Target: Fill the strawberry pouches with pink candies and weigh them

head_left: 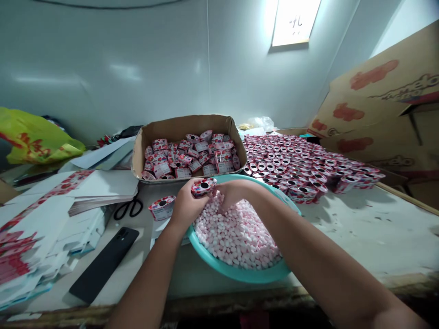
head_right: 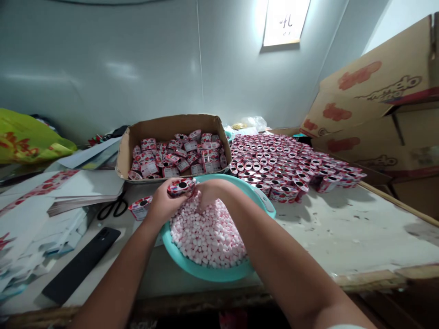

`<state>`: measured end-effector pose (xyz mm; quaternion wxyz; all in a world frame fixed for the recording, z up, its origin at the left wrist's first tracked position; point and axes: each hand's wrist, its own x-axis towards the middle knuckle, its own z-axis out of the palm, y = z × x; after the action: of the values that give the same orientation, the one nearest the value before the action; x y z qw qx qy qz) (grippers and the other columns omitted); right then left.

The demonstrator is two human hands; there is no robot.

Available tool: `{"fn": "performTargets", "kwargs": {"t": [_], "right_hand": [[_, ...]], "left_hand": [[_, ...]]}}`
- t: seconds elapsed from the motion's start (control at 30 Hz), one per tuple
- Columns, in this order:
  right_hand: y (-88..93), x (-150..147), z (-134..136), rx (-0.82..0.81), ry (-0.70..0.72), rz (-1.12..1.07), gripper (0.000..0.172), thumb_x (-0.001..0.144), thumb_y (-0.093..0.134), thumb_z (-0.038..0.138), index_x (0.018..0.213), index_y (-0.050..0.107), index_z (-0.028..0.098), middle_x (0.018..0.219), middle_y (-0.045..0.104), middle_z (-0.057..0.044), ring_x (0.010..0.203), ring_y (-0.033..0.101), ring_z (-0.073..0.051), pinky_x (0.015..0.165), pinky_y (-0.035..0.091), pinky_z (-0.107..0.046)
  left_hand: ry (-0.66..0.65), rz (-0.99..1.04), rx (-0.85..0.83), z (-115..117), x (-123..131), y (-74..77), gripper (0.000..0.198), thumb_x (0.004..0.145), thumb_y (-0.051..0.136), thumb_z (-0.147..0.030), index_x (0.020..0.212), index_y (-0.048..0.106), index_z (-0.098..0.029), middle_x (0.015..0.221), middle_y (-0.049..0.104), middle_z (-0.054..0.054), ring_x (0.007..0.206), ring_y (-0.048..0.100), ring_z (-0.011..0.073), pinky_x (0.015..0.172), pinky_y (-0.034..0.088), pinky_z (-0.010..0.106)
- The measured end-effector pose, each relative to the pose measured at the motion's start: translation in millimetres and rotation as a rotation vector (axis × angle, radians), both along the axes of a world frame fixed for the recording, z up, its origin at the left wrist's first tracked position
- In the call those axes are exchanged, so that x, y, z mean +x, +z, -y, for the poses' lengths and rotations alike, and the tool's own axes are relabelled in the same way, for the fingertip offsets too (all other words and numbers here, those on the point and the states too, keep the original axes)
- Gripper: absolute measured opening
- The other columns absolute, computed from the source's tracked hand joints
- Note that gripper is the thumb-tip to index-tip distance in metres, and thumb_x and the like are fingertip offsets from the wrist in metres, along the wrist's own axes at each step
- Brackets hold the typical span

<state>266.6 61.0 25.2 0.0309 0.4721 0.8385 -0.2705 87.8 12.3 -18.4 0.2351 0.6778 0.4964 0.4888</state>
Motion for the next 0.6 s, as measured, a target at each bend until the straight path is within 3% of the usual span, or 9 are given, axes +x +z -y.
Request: {"fn": "performTargets", "kwargs": {"t": [0.2, 0.33, 0.47, 0.6], "right_hand": [[-0.9, 4, -3, 0.034, -0.046, -0.008, 0.046, 0.054, 0.090, 0.026, 0.098, 0.077, 0.019, 0.061, 0.069, 0.002, 0.056, 0.064, -0.015, 0.055, 0.045, -0.022], [-0.6, 7, -4, 0.126, -0.093, -0.098, 0.028, 0.065, 0.079, 0.015, 0.093, 0.077, 0.017, 0.060, 0.068, 0.002, 0.054, 0.062, -0.013, 0.055, 0.044, -0.022], [7.6, 9, -4, 0.412, -0.144, -0.249, 0.017, 0.069, 0.075, 0.013, 0.085, 0.075, 0.017, 0.080, 0.073, -0.002, 0.075, 0.064, -0.015, 0.067, 0.045, -0.023], [14.5, 8, 2, 0.605, -0.173, -0.395, 0.014, 0.078, 0.069, 0.017, 0.092, 0.074, 0.016, 0.091, 0.073, -0.003, 0.081, 0.062, -0.014, 0.071, 0.043, -0.022]], "left_hand": [[0.098, -0.079, 0.080, 6, -3, 1.6, 0.076, 0.071, 0.080, -0.031, 0.142, 0.054, -0.025, 0.116, 0.067, 0.005, 0.102, 0.068, 0.0214, 0.093, 0.053, 0.035], [0.048, -0.086, 0.203, 5, -2, 0.3, 0.064, 0.074, 0.076, -0.027, 0.136, 0.060, -0.022, 0.121, 0.067, 0.006, 0.113, 0.064, 0.0221, 0.102, 0.050, 0.034], [0.000, -0.090, 0.285, 2, 0, -0.2, 0.042, 0.075, 0.074, -0.026, 0.117, 0.073, -0.019, 0.124, 0.069, 0.009, 0.116, 0.065, 0.0237, 0.106, 0.050, 0.036], [-0.018, -0.095, 0.292, 3, 0, 0.6, 0.039, 0.076, 0.074, -0.026, 0.114, 0.072, -0.018, 0.122, 0.071, 0.009, 0.114, 0.066, 0.0244, 0.104, 0.051, 0.039]]}}
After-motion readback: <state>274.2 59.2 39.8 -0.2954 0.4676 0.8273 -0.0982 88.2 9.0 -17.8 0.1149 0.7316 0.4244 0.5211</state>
